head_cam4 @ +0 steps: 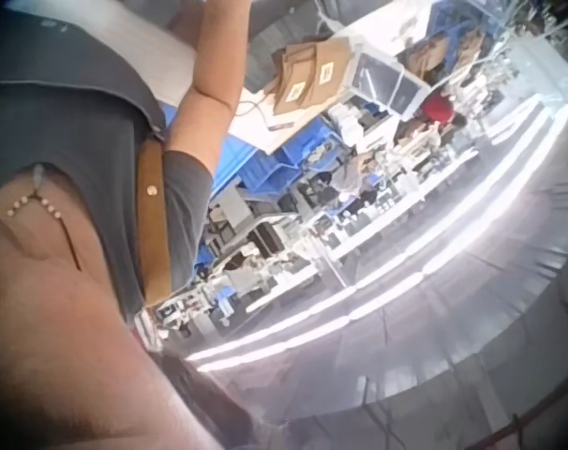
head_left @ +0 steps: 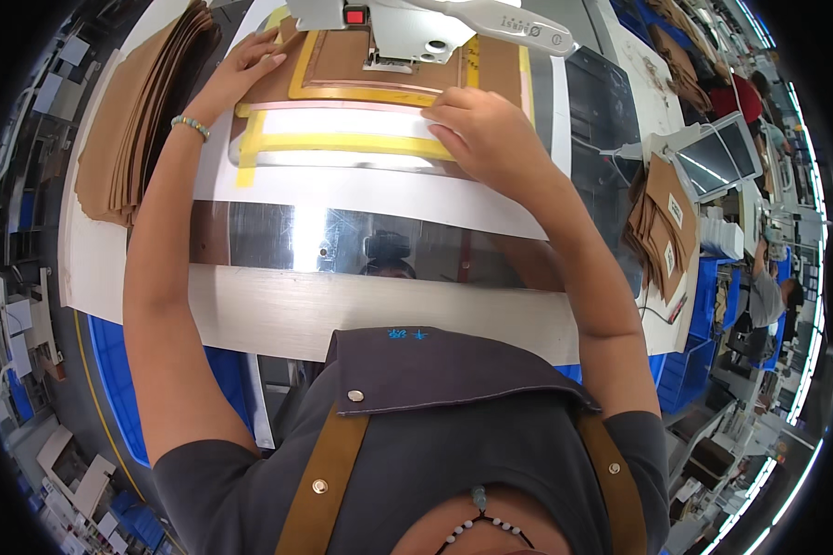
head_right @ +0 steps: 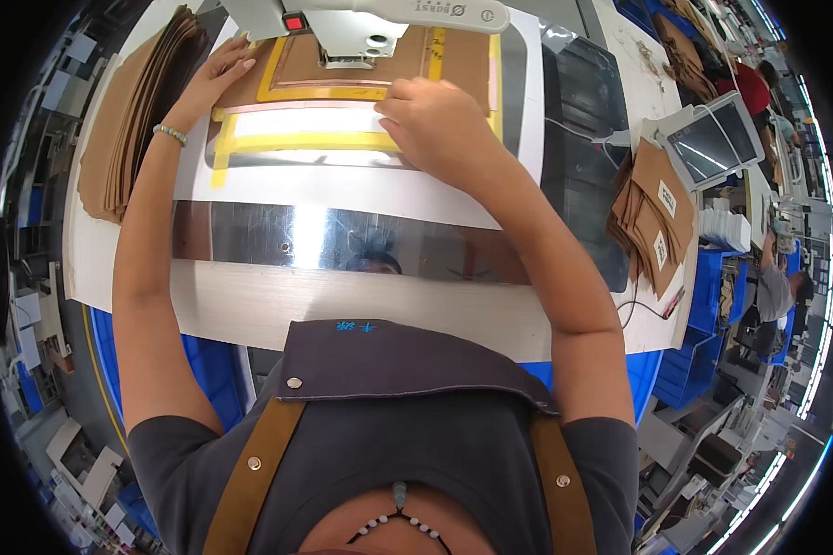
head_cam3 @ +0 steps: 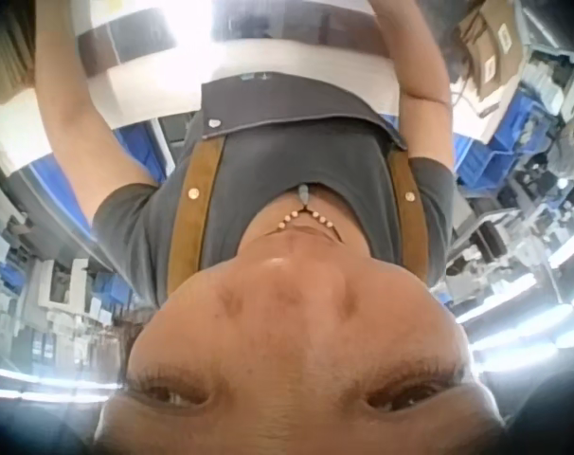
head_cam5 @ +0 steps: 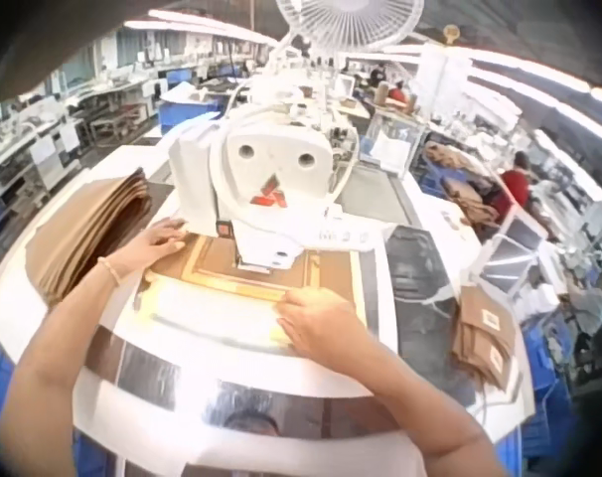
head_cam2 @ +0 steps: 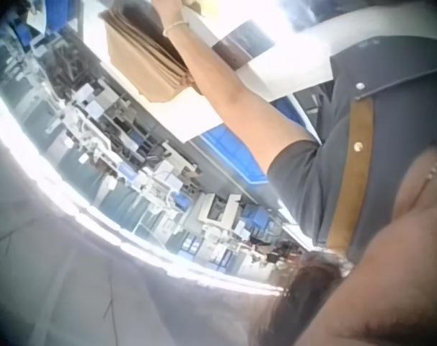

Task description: The person positions fabric pieces and labels into a sewing machine frame to stitch them together, then removes each finished piece and places it into a bin.

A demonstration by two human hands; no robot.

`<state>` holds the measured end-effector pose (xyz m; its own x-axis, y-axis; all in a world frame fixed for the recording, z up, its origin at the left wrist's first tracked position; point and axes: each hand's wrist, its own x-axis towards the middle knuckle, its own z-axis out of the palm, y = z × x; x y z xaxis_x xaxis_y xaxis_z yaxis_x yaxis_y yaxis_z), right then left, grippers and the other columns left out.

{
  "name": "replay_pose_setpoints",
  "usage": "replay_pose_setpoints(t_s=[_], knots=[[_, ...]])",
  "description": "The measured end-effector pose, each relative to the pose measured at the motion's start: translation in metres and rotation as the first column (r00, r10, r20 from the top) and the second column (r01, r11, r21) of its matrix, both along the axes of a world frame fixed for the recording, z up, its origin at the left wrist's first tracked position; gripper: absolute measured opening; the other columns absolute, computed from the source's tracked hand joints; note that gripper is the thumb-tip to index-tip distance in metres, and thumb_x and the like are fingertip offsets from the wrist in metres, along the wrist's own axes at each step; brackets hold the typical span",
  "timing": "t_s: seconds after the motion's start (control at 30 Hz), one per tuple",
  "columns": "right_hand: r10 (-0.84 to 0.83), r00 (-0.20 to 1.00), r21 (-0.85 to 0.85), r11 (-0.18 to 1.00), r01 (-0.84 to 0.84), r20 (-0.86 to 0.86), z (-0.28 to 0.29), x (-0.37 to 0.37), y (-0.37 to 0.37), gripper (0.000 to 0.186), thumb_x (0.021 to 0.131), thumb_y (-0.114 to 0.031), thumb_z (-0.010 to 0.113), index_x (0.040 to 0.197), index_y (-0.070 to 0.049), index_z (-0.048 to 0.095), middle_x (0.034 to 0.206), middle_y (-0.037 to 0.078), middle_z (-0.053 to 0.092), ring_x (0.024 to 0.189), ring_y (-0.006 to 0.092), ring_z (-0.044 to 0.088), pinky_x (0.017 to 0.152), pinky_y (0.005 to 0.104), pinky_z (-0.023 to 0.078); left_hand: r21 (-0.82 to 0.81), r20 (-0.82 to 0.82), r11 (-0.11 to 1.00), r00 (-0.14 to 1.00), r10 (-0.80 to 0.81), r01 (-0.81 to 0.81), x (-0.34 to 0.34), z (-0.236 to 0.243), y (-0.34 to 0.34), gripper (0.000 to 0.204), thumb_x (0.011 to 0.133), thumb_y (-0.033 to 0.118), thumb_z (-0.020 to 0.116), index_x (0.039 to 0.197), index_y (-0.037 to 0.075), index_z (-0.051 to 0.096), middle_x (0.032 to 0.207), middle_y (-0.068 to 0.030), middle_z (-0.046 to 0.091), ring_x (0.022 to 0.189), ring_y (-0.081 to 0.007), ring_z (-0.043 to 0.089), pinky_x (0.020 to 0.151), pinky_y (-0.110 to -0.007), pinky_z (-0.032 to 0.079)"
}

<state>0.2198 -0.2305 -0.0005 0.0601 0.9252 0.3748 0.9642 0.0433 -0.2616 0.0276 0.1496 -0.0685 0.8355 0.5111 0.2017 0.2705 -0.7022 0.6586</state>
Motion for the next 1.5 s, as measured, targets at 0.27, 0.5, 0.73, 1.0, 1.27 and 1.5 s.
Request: replay_pose_setpoints(t_s=[0.27, 0.5, 0.73, 1.0, 1.27, 1.5], knots=[[-0.011, 0.880, -0.245, 0.959, 0.144, 0.475, -0.004, -0.002, 0.019, 0.007, 0.085, -0.010, 0.073, 0.088, -0.009, 0.079, 0.099, 0.006, 0.075, 0.091, 0.0282, 0.074, 0.080, 0.0410, 0.061, -0.325, 0.073, 0.924, 0.979, -0.190, 0.203, 0.043, -0.019, -0.017, 0.041, 0.101, 0.048, 0.072, 0.111, 0.009, 0.078, 0.156, -0.0077, 0.058, 0.139, -0.0250, 0.055, 0.118, -0.037, 0.041], [-0.049, 0.853, -0.168, 0.973, 0.158, 0.520, -0.008, 0.023, -0.018, 0.004, 0.085, -0.009, 0.074, 0.084, -0.008, 0.077, 0.092, 0.006, 0.073, 0.083, 0.0303, 0.073, 0.076, 0.0418, 0.061, -0.098, -0.024, 0.991, 0.996, -0.090, 0.088, 0.092, -0.026, -0.063, 0.036, 0.095, 0.045, 0.072, 0.117, 0.018, 0.080, 0.134, -0.0071, 0.070, 0.120, -0.0285, 0.061, 0.105, -0.041, 0.049], [-0.106, 0.983, 0.077, 0.992, 0.095, 0.151, -0.029, 0.047, -0.044, 0.004, 0.088, -0.010, 0.074, 0.087, -0.006, 0.074, 0.087, 0.007, 0.070, 0.078, 0.0291, 0.070, 0.070, 0.0389, 0.057, 0.370, 0.020, 0.907, 0.978, 0.209, -0.202, 0.124, -0.022, -0.109, 0.024, 0.086, 0.033, 0.075, 0.103, 0.018, 0.080, 0.113, -0.0093, 0.078, 0.121, -0.0351, 0.065, 0.097, -0.050, 0.054], [-0.112, 0.986, 0.192, 0.972, 0.135, -0.125, -0.044, 0.063, -0.056, 0.004, 0.091, -0.011, 0.074, 0.089, -0.008, 0.076, 0.094, 0.006, 0.073, 0.090, 0.0259, 0.072, 0.075, 0.0392, 0.059, 0.459, 0.117, 0.870, 0.983, 0.138, -0.177, 0.139, -0.073, -0.042, 0.024, 0.089, 0.011, 0.072, 0.108, -0.003, 0.075, 0.096, -0.0210, 0.078, 0.091, -0.0419, 0.074, 0.080, -0.047, 0.056], [-0.028, 0.934, 0.031, 0.999, 0.018, 0.357, -0.037, 0.040, -0.031, 0.011, 0.092, -0.012, 0.067, 0.086, -0.005, 0.074, 0.096, 0.006, 0.072, 0.095, 0.0272, 0.072, 0.082, 0.0426, 0.060, -0.031, 0.334, 0.754, 0.704, 0.627, -0.656, 0.034, -0.018, -0.015, 0.035, 0.094, 0.034, 0.076, 0.105, 0.001, 0.072, 0.096, -0.0237, 0.074, 0.087, -0.0382, 0.071, 0.081, -0.045, 0.055], [-0.026, 1.000, 0.194, 0.981, 0.023, 0.011, -0.043, 0.049, -0.045, 0.006, 0.087, -0.008, 0.073, 0.092, -0.005, 0.073, 0.095, 0.011, 0.070, 0.090, 0.0319, 0.072, 0.078, 0.0420, 0.059, 0.379, 0.355, 0.550, 0.665, 0.657, -0.745, -0.171, 0.114, -0.071, 0.031, 0.101, 0.027, 0.072, 0.120, 0.003, 0.073, 0.106, -0.0145, 0.080, 0.095, -0.0238, 0.074, 0.090, -0.037, 0.056]])
